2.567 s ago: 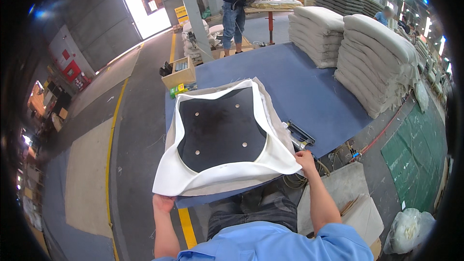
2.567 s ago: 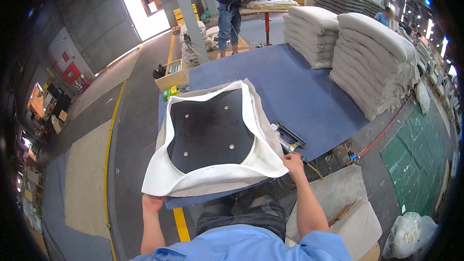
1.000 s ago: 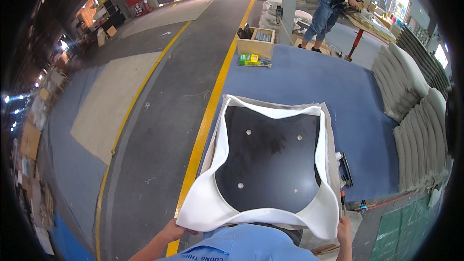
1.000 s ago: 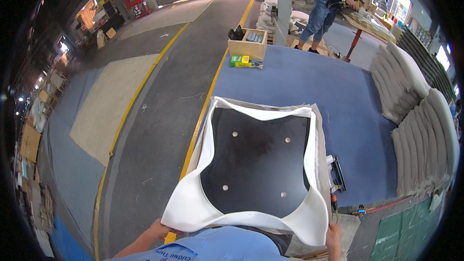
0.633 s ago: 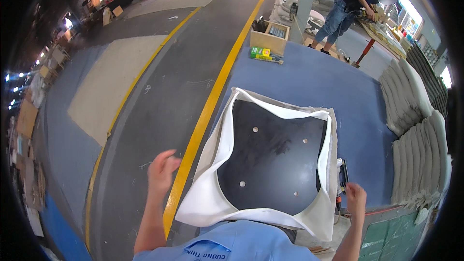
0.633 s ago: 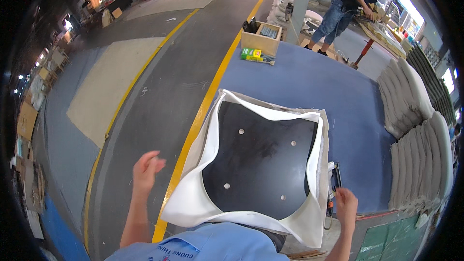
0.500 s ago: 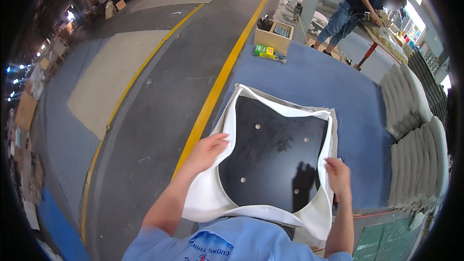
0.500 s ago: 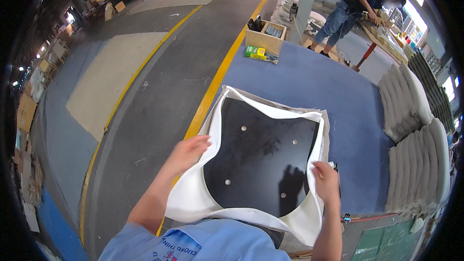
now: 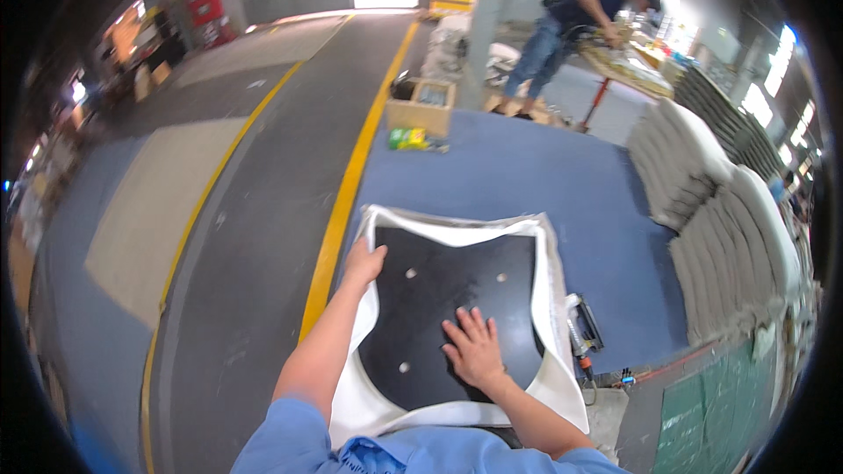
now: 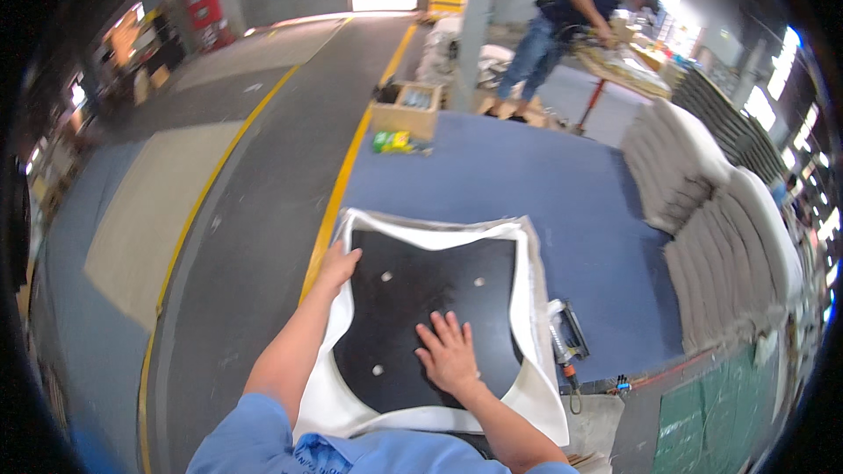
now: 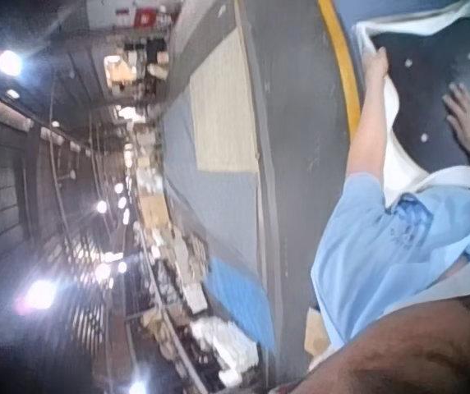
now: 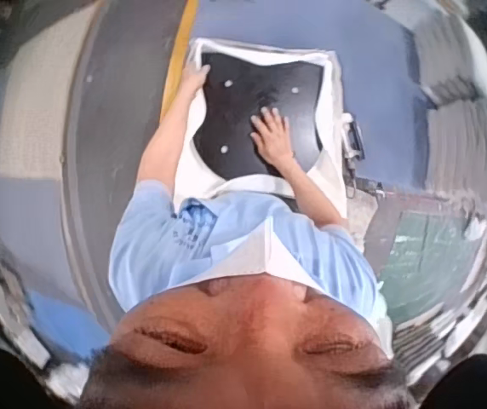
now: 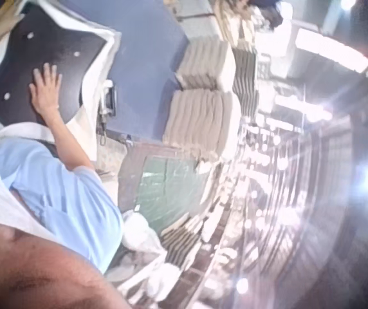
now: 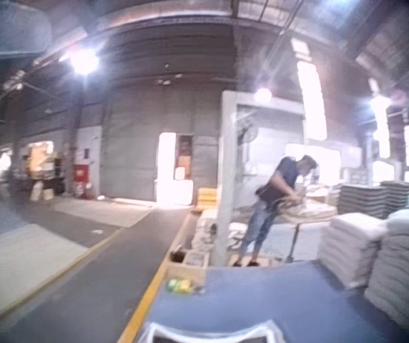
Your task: The person places a white fabric cover over a black cushion base on a blue workbench, folds the edges, and uses a staple gun to secure the fabric. The person repeats this process for multiple cushions, flipping and adjusting them as needed.
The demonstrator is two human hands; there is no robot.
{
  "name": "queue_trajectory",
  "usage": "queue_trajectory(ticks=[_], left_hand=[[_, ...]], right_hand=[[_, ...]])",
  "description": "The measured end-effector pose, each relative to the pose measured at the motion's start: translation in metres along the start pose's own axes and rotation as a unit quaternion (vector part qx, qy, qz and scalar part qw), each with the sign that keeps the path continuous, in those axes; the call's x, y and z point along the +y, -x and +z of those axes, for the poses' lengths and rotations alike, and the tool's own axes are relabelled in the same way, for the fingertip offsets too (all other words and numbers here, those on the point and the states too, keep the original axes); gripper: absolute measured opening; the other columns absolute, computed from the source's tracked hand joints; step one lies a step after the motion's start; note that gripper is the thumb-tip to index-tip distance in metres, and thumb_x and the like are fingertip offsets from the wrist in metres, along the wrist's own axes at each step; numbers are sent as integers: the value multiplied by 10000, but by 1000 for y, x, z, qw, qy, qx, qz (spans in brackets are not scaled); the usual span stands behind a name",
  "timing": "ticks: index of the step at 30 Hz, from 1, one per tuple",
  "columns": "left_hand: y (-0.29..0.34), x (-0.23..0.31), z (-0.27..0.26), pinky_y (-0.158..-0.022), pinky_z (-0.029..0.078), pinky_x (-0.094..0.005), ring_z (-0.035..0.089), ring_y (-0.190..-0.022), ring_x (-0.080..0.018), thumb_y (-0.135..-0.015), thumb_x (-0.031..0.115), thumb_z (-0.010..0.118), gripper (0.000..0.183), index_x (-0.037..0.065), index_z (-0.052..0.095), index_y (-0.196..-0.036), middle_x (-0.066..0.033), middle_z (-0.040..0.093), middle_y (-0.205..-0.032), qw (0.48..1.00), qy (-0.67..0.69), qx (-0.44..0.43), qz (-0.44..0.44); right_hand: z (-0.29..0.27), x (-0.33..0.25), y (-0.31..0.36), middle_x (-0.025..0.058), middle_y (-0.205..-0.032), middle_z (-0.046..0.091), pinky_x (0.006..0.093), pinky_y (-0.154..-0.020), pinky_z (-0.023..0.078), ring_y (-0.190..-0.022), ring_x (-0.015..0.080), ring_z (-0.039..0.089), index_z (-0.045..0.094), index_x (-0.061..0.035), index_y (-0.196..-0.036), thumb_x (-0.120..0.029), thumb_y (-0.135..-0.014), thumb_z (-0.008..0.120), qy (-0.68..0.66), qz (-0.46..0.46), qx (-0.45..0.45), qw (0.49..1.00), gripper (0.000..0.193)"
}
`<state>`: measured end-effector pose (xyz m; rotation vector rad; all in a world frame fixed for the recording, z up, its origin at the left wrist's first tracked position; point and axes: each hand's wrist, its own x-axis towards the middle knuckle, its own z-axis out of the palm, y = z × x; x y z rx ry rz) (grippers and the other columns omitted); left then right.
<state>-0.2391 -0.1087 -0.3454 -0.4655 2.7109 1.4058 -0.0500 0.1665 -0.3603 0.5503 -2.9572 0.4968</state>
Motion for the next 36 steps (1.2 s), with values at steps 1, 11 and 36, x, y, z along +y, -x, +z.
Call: queue_trajectory(ticks=[1,11,36], left_hand=[[-10,-5,-5,-1112,456,-478,591,-1304,-444,-915,349,713,614,-42,575,-1369,-309,626,-1365,999,8,35,1],[-42,12,18,-1067,487,-493,636,-1223,-451,-900,195,700,479,-20,620,-1321,-295,668,-1291,984,-67,165,28],[-62,-30,30,-977,490,-494,634,-1096,-415,-973,282,648,284,53,774,-1085,-247,677,-1087,955,109,275,-28]], right_hand=[[-1,-4,-3,128,-1617,445,643,-1217,260,-1534,390,341,602,-225,-1467,-402,-991,653,-9,-10,9,1000,510],[-9,2,-14,131,-1646,396,647,-1228,245,-1552,383,314,549,-228,-1511,-424,-1019,618,-1,-23,-29,999,534],[67,-29,-354,218,-1012,740,529,-881,557,-981,436,705,733,-49,-1133,-221,-922,710,-86,-53,-46,994,272]])
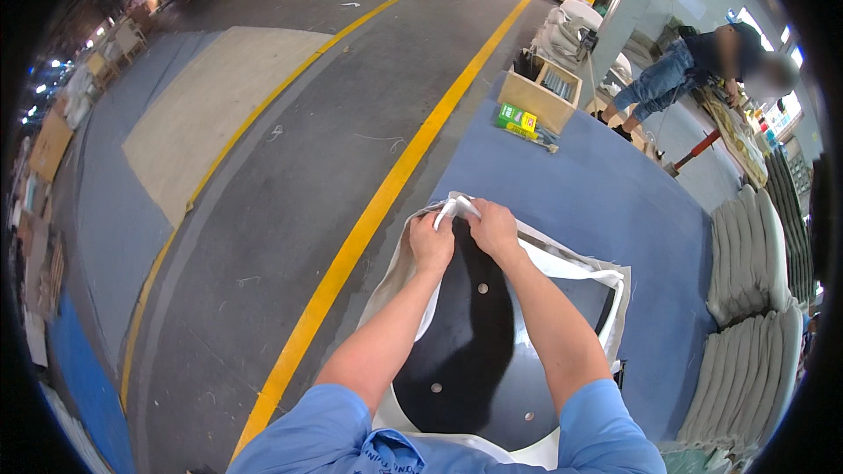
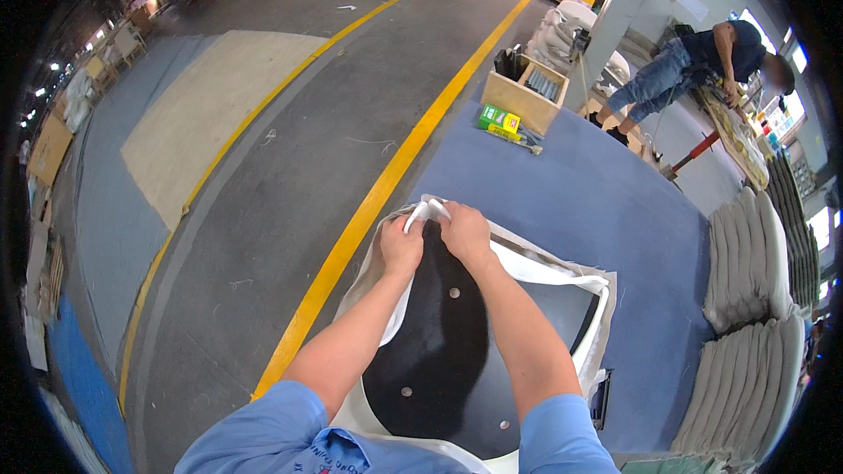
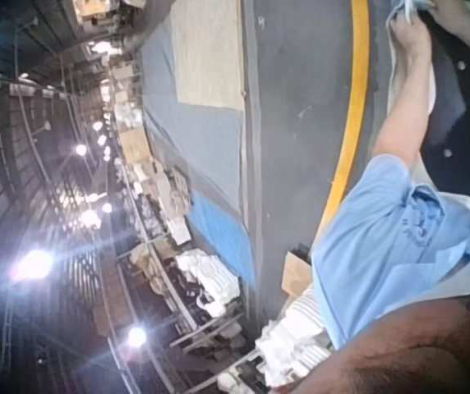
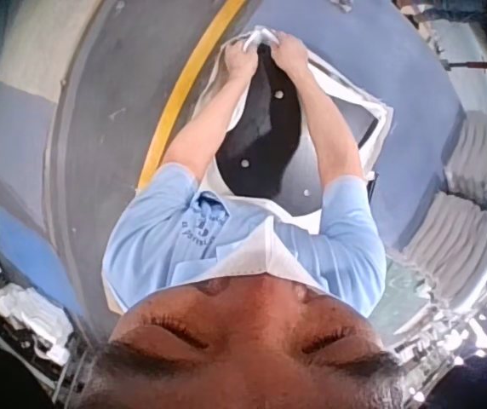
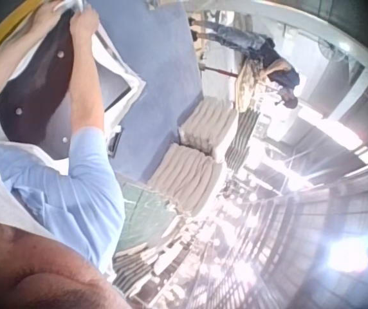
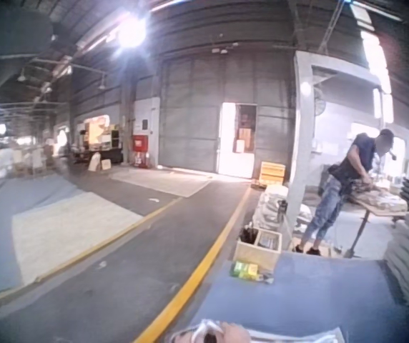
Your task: The person places a white fabric cover over a black cushion base on a blue workbench, folds the edges, and uses a staple gun to secure the fabric. The person repeats this process for multiple cushions, flipping and adjusting them as needed.
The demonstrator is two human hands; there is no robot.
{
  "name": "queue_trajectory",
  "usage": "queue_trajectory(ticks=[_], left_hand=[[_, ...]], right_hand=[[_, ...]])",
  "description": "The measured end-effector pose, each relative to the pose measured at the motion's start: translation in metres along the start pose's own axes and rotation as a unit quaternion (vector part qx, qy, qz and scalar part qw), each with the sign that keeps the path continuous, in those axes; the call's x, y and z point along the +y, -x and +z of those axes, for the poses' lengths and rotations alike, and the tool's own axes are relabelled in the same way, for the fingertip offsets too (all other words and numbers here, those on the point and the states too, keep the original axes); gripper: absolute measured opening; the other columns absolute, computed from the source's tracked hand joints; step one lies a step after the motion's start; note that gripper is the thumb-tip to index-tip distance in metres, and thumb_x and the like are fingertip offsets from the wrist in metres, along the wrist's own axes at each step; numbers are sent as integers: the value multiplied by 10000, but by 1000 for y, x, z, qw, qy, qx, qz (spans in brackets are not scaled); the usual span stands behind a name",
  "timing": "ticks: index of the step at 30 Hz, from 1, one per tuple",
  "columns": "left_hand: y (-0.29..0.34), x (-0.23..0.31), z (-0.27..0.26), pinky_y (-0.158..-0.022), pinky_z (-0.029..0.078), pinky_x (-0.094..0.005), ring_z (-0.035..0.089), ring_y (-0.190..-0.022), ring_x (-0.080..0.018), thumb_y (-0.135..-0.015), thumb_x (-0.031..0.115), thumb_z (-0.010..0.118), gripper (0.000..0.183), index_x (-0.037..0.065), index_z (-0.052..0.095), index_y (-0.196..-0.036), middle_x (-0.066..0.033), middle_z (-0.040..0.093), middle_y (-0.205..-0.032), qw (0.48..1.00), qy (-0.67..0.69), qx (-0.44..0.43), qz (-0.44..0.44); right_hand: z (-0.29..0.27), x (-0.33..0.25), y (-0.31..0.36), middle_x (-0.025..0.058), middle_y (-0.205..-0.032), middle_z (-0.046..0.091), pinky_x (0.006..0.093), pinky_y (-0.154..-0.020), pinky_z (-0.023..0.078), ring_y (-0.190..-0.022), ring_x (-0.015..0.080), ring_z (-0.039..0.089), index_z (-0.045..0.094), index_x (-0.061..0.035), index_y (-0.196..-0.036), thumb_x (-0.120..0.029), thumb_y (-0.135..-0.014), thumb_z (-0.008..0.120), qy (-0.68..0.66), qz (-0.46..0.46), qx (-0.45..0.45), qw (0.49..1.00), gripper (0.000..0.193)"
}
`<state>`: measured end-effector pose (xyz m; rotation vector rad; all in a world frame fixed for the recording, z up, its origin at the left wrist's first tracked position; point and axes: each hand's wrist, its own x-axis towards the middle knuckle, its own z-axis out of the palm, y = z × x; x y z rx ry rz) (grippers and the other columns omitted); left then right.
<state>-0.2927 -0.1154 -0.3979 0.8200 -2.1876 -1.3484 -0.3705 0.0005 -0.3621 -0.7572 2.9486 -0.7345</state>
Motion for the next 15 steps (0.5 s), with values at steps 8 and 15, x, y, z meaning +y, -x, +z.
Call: queue_trajectory(ticks=[8,15], left_hand=[[-8,-10,-5,-924,494,-515,646,-1026,-425,-987,290,636,286,39,770,-1019,-238,690,-1015,999,7,-9,-31],[-3,-10,-7,-916,502,-498,647,-1014,-407,-999,283,631,282,43,776,-1029,-218,689,-1025,998,40,37,17]], right_hand=[[10,-5,15,196,-982,745,514,-856,526,-964,439,681,758,-49,-1084,-173,-946,682,-96,-30,77,992,200],[23,-8,36,99,-1104,739,448,-922,506,-1010,353,652,743,-70,-1047,-80,-891,688,-106,-166,157,968,166]])
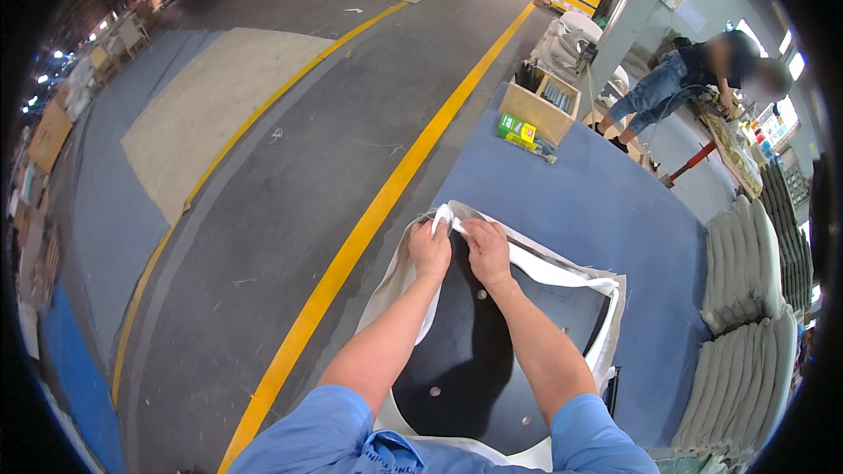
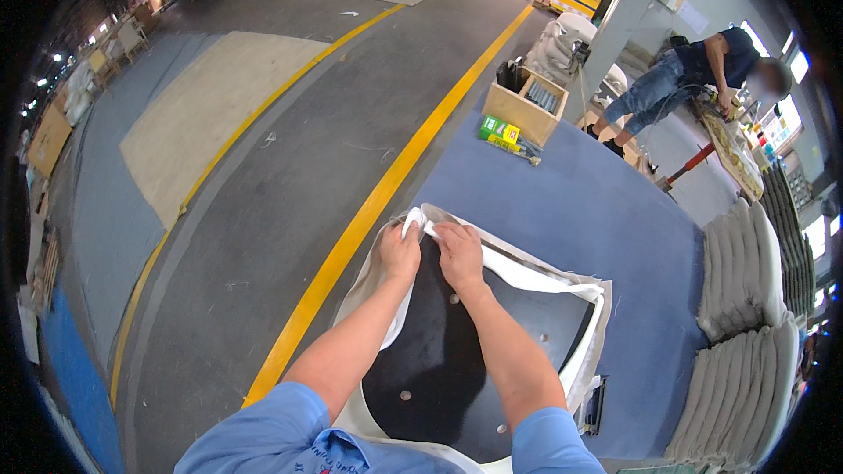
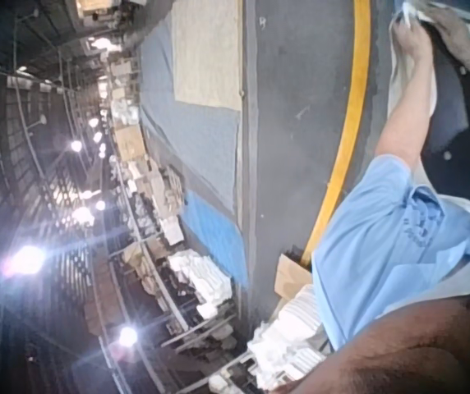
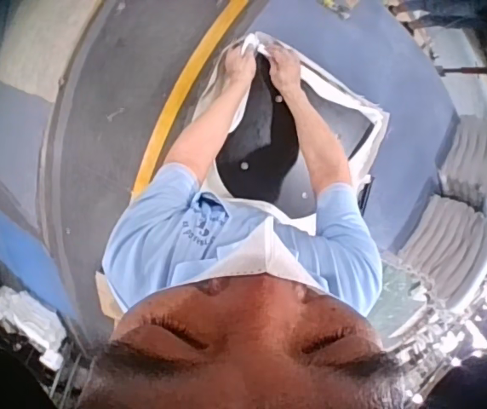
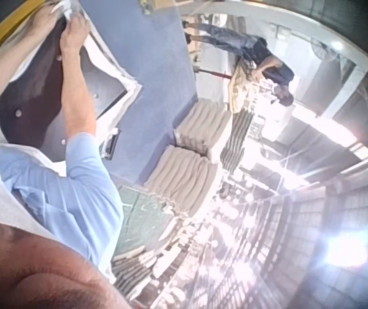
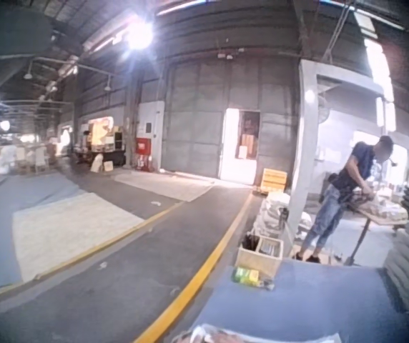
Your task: The person places a white fabric cover over a black cushion base on a blue workbench, folds the edges, and uses a staple gun to secure the fabric. The person repeats this process for multiple cushions, flipping and adjusting them as needed.
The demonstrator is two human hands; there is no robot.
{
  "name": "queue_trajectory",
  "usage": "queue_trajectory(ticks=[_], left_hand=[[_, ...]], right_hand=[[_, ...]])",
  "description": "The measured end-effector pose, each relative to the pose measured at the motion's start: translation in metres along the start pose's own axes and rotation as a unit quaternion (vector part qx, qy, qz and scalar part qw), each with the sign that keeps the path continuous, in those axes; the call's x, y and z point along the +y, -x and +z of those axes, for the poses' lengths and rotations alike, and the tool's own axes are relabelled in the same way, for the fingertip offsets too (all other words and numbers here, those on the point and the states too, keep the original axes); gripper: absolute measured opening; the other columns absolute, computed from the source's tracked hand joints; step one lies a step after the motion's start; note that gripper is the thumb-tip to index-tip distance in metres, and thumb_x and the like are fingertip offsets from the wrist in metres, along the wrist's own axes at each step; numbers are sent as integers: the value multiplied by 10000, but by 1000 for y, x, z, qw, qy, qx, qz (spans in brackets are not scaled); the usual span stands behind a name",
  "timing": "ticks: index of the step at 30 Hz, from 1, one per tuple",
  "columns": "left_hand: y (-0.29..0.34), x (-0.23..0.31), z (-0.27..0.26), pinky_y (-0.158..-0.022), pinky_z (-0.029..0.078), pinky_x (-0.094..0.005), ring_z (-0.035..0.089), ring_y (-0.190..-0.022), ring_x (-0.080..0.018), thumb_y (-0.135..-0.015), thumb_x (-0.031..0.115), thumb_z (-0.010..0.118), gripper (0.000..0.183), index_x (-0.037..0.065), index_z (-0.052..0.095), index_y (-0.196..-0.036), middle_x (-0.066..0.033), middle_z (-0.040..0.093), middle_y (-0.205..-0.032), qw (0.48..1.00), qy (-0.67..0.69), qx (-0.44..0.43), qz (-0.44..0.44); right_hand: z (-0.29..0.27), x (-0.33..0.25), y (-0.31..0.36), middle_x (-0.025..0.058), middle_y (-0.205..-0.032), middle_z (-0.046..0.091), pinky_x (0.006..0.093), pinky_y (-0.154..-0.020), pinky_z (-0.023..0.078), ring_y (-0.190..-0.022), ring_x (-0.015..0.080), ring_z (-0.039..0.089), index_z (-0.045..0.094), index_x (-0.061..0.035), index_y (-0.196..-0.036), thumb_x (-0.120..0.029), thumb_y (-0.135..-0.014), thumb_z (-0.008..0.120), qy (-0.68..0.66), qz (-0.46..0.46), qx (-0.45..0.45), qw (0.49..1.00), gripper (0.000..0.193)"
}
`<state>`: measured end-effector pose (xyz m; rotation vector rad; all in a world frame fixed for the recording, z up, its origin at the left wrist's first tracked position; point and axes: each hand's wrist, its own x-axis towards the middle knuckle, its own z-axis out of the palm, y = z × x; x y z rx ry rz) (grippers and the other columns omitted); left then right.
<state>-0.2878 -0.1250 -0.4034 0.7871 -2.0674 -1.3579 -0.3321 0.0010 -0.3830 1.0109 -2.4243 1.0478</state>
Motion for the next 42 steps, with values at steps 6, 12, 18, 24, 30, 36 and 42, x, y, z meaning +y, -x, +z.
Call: queue_trajectory(ticks=[6,12,18,24,30,36,42], left_hand=[[12,14,0,-914,518,-466,654,-1005,-366,-941,237,698,230,54,791,-1047,-186,696,-1046,995,-52,6,85],[8,9,2,-900,514,-442,646,-989,-342,-872,132,752,156,60,803,-1001,-142,680,-1007,990,-19,-19,140],[20,22,8,-930,486,-452,621,-1037,-334,-854,94,748,140,67,810,-976,-109,687,-1016,978,-38,-63,196],[21,31,-5,-955,479,-460,620,-1039,-345,-820,102,759,172,45,807,-975,-119,681,-1026,963,-101,-102,226],[39,41,-6,-980,456,-498,588,-1055,-390,-832,81,714,265,61,809,-1078,-165,663,-1062,910,-201,-123,341],[46,45,-16,-984,495,-469,600,-1095,-383,-892,62,650,345,18,761,-1215,-178,646,-1144,866,-320,-171,343],[56,61,-32,-1049,449,-468,578,-1142,-382,-925,91,578,415,2,702,-1311,-179,630,-1188,817,-398,-177,378]], right_hand=[[-4,11,11,87,-1160,706,461,-977,502,-1112,345,624,733,-74,-993,-55,-809,646,56,-48,-36,997,205],[-6,0,15,114,-1166,680,481,-1063,456,-1181,354,595,719,-37,-1040,-92,-825,632,80,-51,-86,992,238],[-24,-21,40,149,-1479,542,560,-1250,286,-1466,355,413,613,-9,-1340,-163,-876,647,160,23,-165,973,490],[-36,-47,54,157,-1649,403,549,-1276,227,-1581,326,277,475,5,-1525,-271,-982,577,241,48,-258,934,618],[-68,-64,97,128,-1651,411,545,-1251,297,-1568,310,315,490,-33,-1524,-349,-1014,601,158,102,-260,947,610],[-156,-90,159,185,-1207,725,478,-1006,529,-1151,380,680,729,-71,-1235,-261,-959,680,-39,230,-139,962,338],[-291,-54,260,193,-1089,738,470,-918,555,-1044,397,698,734,-42,-1137,-144,-952,643,65,409,126,901,230]])
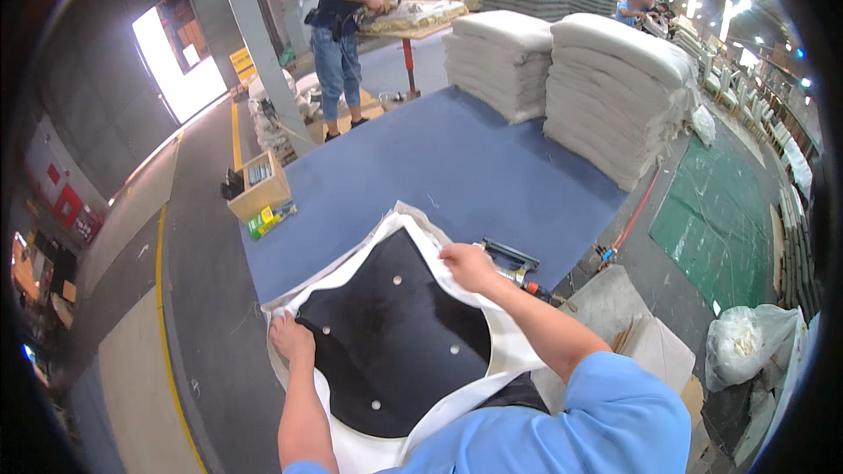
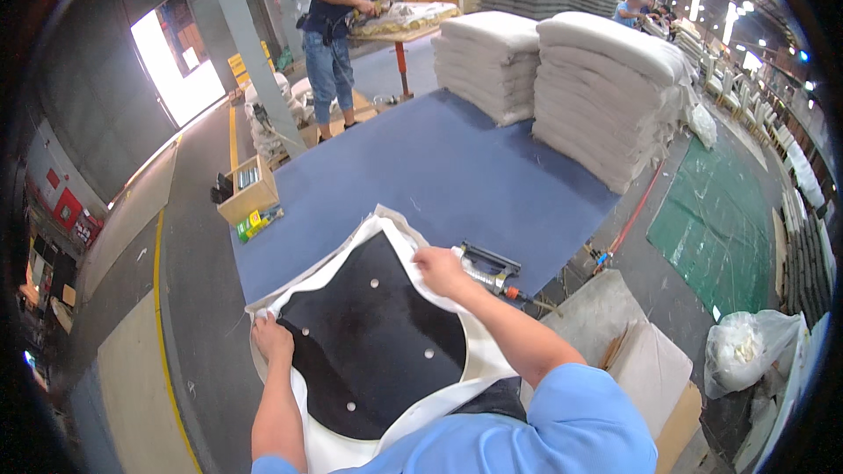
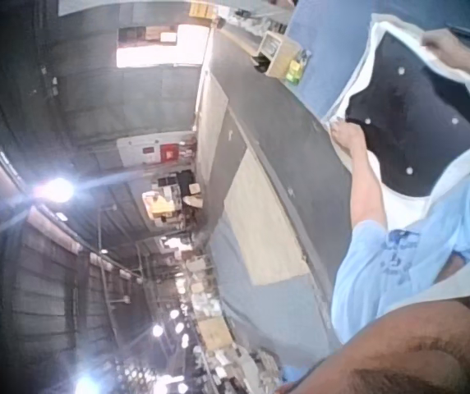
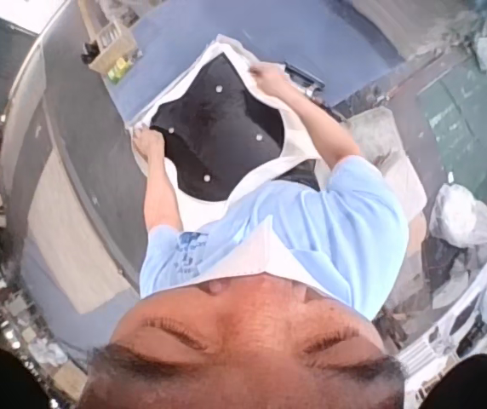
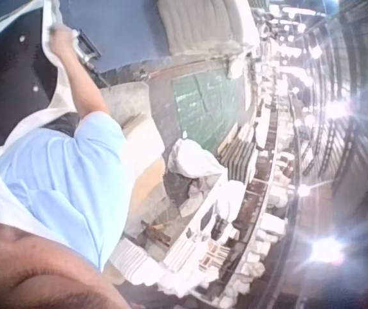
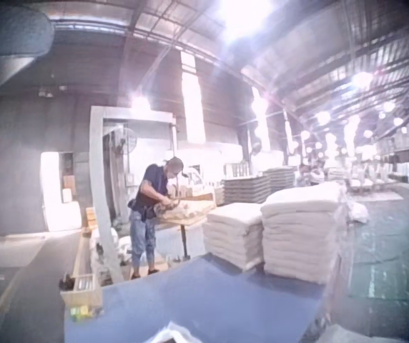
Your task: The person places a white fabric cover over a black cushion base on a blue workbench, folds the edges, and uses a staple gun to secure the fabric. The person repeats this process for multiple cushions, flipping and adjusting them as needed.
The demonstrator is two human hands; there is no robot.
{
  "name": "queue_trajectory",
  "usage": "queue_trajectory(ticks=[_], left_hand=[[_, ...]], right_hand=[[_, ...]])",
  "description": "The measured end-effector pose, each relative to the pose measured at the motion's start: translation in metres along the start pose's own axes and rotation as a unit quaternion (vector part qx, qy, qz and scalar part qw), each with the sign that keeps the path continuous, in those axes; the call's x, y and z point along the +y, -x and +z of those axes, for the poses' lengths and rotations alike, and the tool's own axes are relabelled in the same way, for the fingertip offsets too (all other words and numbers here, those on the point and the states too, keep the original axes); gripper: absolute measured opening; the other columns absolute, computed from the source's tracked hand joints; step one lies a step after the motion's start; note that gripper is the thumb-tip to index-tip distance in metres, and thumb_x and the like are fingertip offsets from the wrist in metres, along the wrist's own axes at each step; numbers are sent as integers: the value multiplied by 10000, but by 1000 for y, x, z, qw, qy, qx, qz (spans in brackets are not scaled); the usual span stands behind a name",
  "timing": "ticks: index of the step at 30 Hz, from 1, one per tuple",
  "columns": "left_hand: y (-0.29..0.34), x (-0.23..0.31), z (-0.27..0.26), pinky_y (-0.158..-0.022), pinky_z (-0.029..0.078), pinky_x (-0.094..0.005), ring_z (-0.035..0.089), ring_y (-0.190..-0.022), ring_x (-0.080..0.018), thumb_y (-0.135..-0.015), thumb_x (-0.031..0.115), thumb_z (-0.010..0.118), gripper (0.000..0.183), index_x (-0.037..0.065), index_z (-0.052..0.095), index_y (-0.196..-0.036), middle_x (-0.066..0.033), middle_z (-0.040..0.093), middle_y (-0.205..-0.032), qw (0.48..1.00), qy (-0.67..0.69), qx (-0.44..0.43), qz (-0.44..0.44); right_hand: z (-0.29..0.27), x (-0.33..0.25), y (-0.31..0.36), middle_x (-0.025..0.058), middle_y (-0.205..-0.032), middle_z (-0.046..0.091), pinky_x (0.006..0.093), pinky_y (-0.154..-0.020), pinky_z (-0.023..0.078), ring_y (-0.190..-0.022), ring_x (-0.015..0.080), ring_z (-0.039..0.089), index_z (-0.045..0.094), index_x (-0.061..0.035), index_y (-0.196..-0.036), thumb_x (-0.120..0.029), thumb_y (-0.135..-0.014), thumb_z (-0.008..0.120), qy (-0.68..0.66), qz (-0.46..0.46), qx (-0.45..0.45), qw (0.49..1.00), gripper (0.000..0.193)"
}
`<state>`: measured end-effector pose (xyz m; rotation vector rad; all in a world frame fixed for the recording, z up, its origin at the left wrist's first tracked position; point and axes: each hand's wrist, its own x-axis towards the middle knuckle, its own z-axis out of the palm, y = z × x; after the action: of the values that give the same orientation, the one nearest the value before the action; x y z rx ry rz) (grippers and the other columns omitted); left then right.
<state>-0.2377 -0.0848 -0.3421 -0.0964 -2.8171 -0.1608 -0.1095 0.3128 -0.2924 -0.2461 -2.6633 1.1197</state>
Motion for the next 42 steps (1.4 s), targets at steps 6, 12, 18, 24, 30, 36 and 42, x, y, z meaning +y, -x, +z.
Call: queue_trajectory(ticks=[6,12,18,24,30,36,42], left_hand=[[3,24,-6,-1146,354,-494,520,-1242,-394,-913,112,585,463,-90,647,-1325,-193,604,-1267,999,26,-11,35],[9,27,-16,-1222,297,-501,424,-1390,-433,-965,142,570,457,-114,619,-1340,-217,519,-1469,996,57,-64,7],[14,31,-14,-1240,289,-489,407,-1422,-434,-973,146,571,462,-109,609,-1357,-216,522,-1477,997,65,-33,3],[15,28,-15,-1242,300,-482,402,-1441,-428,-979,142,572,472,-102,591,-1383,-218,520,-1484,997,65,-30,-3],[19,38,-17,-1240,305,-488,406,-1446,-415,-979,133,583,468,-103,586,-1383,-231,504,-1491,994,104,-12,-15],[22,33,-10,-1187,358,-488,449,-1382,-415,-973,103,602,450,-120,586,-1364,-244,500,-1423,993,113,15,-34],[22,30,2,-1186,359,-494,449,-1383,-414,-967,98,617,435,-109,588,-1350,-236,500,-1400,993,113,13,-28]], right_hand=[[-43,89,21,245,-1188,679,501,-995,532,-1147,431,654,693,-41,-1148,-117,-868,656,236,174,-88,952,292],[-12,95,33,258,-1276,616,514,-1052,510,-1228,440,590,617,-20,-1242,-152,-814,735,218,207,-61,952,463],[-7,108,38,215,-1165,640,506,-999,508,-1147,423,600,615,-53,-1095,-126,-764,766,207,179,-2,962,372],[0,108,39,210,-1151,634,505,-990,504,-1138,421,592,610,-65,-1080,-117,-758,775,205,169,8,964,365],[0,116,43,210,-1157,639,513,-990,498,-1140,425,593,605,-60,-1078,-115,-781,755,222,167,33,960,338],[5,114,41,208,-1200,647,535,-1009,509,-1183,417,603,566,-55,-1175,-142,-779,777,220,162,28,962,458],[-23,112,34,236,-1018,682,535,-891,524,-1023,444,676,509,-63,-1161,-89,-789,703,159,156,-14,975,420]])
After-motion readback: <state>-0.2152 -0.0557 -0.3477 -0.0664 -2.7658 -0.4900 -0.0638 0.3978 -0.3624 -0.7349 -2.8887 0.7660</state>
